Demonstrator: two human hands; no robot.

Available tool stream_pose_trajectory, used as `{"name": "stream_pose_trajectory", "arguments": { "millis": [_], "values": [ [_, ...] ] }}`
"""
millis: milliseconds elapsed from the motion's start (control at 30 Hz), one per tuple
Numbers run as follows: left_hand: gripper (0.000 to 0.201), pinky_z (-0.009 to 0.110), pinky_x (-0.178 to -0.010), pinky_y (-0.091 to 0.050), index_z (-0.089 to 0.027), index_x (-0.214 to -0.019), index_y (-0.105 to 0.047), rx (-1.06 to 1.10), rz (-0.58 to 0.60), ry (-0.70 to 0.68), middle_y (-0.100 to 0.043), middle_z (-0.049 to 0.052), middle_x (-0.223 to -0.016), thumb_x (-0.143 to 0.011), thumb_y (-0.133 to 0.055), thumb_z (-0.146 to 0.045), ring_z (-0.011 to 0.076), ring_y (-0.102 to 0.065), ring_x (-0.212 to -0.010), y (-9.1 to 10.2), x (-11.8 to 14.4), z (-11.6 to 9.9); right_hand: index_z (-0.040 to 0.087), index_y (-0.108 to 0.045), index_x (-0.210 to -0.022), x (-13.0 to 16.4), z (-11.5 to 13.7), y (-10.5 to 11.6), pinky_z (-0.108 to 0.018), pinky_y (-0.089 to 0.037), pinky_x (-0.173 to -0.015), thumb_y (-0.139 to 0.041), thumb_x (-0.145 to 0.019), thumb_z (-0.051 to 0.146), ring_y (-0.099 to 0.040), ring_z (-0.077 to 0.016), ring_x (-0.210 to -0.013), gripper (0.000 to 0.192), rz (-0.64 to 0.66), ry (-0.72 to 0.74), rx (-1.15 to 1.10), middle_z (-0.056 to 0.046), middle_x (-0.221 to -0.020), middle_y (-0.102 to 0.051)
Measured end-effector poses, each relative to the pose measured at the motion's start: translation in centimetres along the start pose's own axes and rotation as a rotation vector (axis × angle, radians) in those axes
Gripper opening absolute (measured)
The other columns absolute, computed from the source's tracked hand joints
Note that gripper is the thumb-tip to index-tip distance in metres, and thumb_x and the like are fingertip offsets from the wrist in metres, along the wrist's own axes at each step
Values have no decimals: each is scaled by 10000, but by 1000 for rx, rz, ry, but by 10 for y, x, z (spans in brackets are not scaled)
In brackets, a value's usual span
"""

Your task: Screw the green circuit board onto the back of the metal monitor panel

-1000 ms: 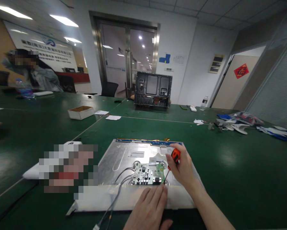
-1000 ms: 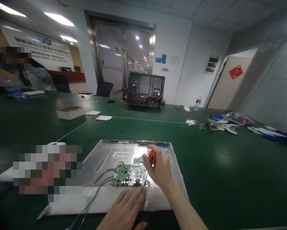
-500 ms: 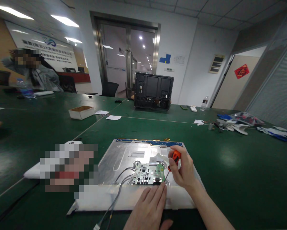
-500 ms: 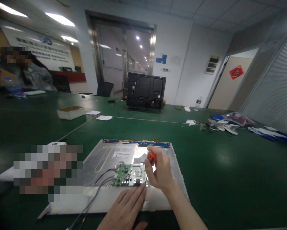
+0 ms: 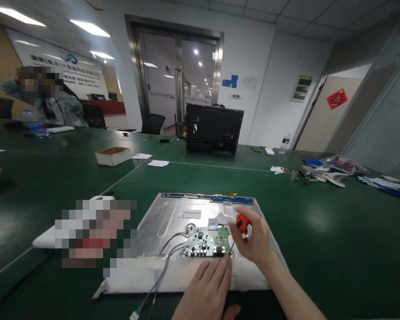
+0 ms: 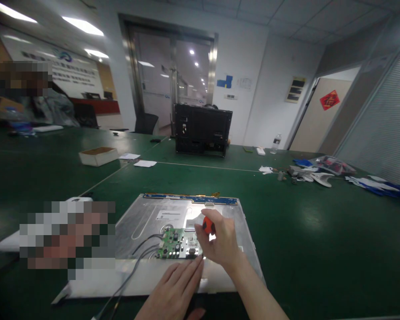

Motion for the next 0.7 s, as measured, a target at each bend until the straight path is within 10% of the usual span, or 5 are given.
{"name": "stream_pose_trajectory", "arguments": {
  "millis": [700],
  "values": [
    [586,399,-929,-440,-70,-1339,-422,-26,-4,-1,-517,175,-1344,-855,-552,-375,291,-541,-1142,-1,0,1,209,-436,-1160,1,2,1,-222,-390,-424,-526,-854,180,-433,-91,-435,320,-13,22,31,63,-613,-527]
  ]
}}
Point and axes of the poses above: each hand's wrist, its own x-axis away from the middle knuckle, its own y-axis out of the back of the hand, z = x × y, the point moved 8 cm from there along -x, towards the middle knuckle
